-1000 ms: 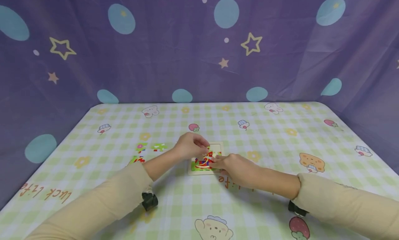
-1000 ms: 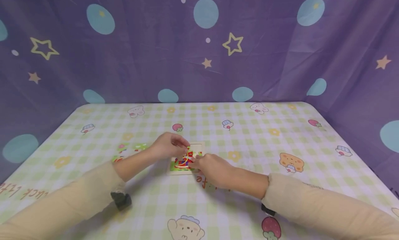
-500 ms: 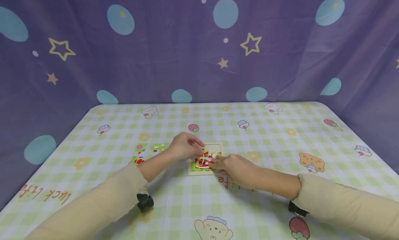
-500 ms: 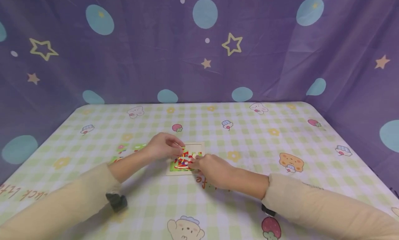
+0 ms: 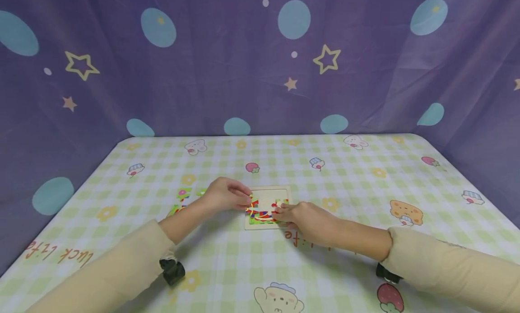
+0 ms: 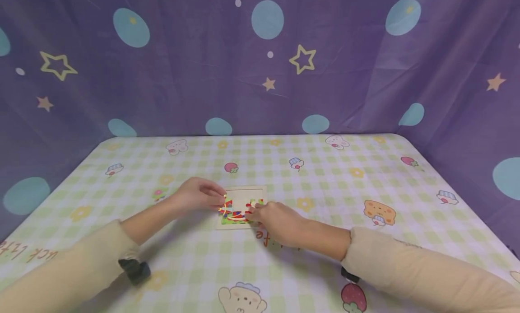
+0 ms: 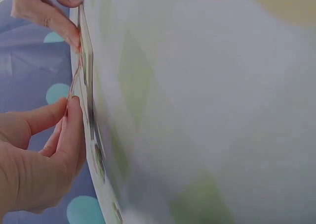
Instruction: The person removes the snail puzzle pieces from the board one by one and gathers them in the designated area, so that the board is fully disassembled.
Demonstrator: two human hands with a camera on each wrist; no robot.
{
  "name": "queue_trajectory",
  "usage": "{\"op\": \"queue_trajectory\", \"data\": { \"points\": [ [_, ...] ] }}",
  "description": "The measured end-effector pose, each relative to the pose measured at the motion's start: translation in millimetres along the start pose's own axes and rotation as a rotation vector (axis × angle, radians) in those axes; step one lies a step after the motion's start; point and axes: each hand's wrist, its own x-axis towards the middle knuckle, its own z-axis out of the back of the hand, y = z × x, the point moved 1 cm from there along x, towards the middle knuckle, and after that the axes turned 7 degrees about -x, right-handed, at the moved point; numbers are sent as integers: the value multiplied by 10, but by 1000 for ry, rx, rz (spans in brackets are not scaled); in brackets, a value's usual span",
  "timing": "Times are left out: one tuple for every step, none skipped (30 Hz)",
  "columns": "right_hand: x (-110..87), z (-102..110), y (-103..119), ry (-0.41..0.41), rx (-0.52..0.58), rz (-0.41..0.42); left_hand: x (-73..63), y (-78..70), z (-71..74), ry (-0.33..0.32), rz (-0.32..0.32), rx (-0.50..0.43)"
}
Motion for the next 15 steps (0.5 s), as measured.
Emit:
{"op": "queue_trajectory", "data": {
  "points": [
    [-1, -1, -1, 1, 1, -1, -6, 7, 25, -3, 4, -10],
    [-2, -2, -3, 2, 1, -2, -14, 9, 49, -9, 9, -13],
    [-3, -3, -4, 2, 0, -2, -22, 11, 75, -10, 10, -15],
    [-4, -5, -5, 2, 0, -2, -31, 13, 103, -13, 14, -17],
    [-5, -7, -5, 0, -2, -1, -43, 11, 132, -14, 18, -12],
    [-6, -8, -5, -2, -3, 0, -54, 10, 161, -20, 26, -9],
    [-6, -9, -5, -4, -4, 1, -65, 8, 191, -23, 31, -2],
    [-8, -10, -6, -6, -4, 2, -75, 7, 220, -28, 38, 4],
    [-9, -10, -7, -7, -2, 2, -86, 7, 250, -31, 45, 17],
    [-10, -10, -8, -8, -1, 2, -98, 7, 279, -37, 54, 28],
    [-11, -8, -8, -9, 1, 2, -110, 7, 308, -37, 60, 37],
    [-11, -8, -9, -9, 0, 3, -124, 8, 336, -40, 65, 40],
    [-11, -7, -9, -9, 1, 3, -137, 13, 364, -37, 70, 48],
    [-12, -6, -9, -9, 1, 4, -152, 16, 391, -34, 73, 55],
    [-11, -6, -8, -9, 2, 5, -172, 18, 418, -27, 72, 63]
  ]
}}
